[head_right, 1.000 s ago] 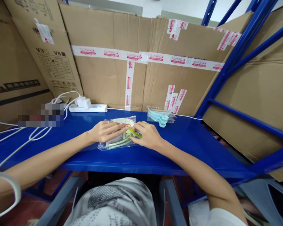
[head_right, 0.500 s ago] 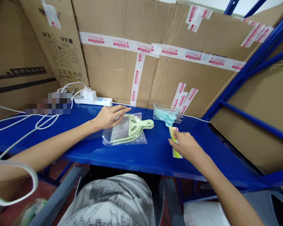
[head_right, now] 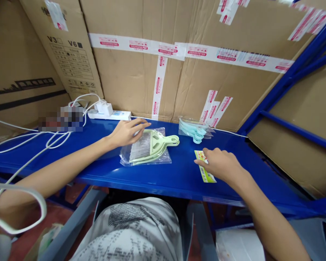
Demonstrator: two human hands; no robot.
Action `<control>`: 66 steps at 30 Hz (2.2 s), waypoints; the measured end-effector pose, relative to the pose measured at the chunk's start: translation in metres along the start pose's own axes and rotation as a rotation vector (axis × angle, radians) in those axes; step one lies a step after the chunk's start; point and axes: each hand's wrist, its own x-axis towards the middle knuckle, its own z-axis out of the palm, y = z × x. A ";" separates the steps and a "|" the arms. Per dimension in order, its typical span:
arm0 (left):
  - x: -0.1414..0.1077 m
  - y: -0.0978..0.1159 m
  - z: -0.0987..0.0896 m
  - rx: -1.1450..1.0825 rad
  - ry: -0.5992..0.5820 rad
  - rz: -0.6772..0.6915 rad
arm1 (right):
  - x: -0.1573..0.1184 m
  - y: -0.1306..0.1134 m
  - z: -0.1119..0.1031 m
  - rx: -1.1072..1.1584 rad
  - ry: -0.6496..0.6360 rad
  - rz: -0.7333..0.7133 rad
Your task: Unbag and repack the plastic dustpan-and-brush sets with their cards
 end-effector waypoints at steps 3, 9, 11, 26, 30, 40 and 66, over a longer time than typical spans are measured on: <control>0.001 -0.002 0.001 -0.034 -0.037 -0.076 | 0.019 0.003 -0.021 0.208 0.116 -0.174; -0.007 -0.021 0.020 -0.102 -0.196 -0.381 | 0.088 -0.034 -0.030 0.783 0.019 -0.291; -0.010 -0.031 0.032 -0.205 -0.233 -0.444 | 0.096 -0.044 -0.018 1.049 -0.195 -0.319; -0.010 -0.050 0.028 -0.942 -0.502 -0.765 | 0.072 -0.073 0.001 1.312 -0.458 -0.297; -0.006 -0.048 0.031 -1.101 -0.537 -0.750 | 0.067 -0.075 0.004 1.377 -0.534 -0.498; -0.008 -0.053 0.031 -1.333 -0.487 -1.092 | 0.109 -0.083 0.001 1.442 -0.238 -0.414; 0.011 -0.054 0.002 -1.136 0.555 -0.840 | 0.128 -0.070 -0.104 0.734 0.653 -0.704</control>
